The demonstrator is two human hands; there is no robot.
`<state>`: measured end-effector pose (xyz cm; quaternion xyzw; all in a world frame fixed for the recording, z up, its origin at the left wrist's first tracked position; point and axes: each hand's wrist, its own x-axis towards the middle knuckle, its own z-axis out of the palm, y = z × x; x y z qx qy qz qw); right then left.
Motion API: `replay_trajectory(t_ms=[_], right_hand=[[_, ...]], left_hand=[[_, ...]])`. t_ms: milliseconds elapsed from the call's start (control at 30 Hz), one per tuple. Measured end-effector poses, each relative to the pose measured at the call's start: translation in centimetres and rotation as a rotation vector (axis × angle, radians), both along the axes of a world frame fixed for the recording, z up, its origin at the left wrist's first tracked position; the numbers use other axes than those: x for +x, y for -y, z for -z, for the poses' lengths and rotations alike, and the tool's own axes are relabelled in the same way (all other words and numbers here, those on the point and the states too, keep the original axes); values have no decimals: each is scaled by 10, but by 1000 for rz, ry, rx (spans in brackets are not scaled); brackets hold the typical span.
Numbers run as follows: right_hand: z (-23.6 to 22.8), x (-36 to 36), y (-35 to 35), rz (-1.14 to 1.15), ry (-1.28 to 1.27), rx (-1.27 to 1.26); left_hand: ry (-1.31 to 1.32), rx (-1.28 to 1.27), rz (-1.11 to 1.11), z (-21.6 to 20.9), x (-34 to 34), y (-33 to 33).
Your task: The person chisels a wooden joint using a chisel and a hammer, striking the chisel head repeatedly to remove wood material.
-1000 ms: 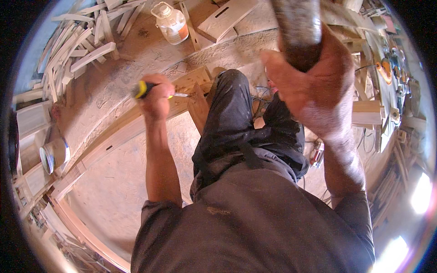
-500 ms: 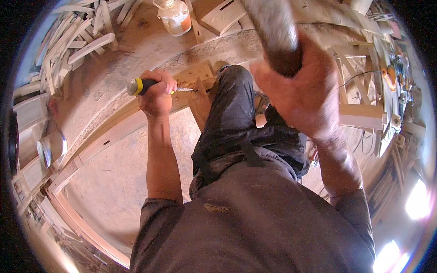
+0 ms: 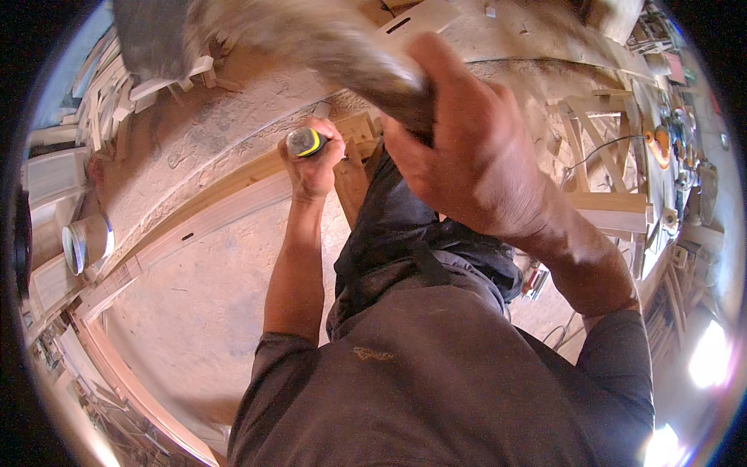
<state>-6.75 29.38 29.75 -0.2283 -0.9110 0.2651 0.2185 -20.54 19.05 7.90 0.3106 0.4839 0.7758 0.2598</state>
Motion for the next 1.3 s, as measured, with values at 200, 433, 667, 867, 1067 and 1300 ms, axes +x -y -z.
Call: replay_trajectory(t_ms=[200,433,667,867,1067,1300], right_hand=[[17,25,-23,-216,601,234],[-7,18,-2,60,-58,-319],[7,34,-2,-170,411,179],[47,31,-10,-97,493,142],[70,69,-3,-4,386,-43],[113,140,11,383,495,-569]], left_hand=[[108,-59,7,-5,11,-6],[-19,-131,-4,8,3,-7],[-57,-176,107,-3,5,0],[155,-262,140,3,2,-10],[205,-129,134,24,-46,13],[306,171,-25,1,-39,39]])
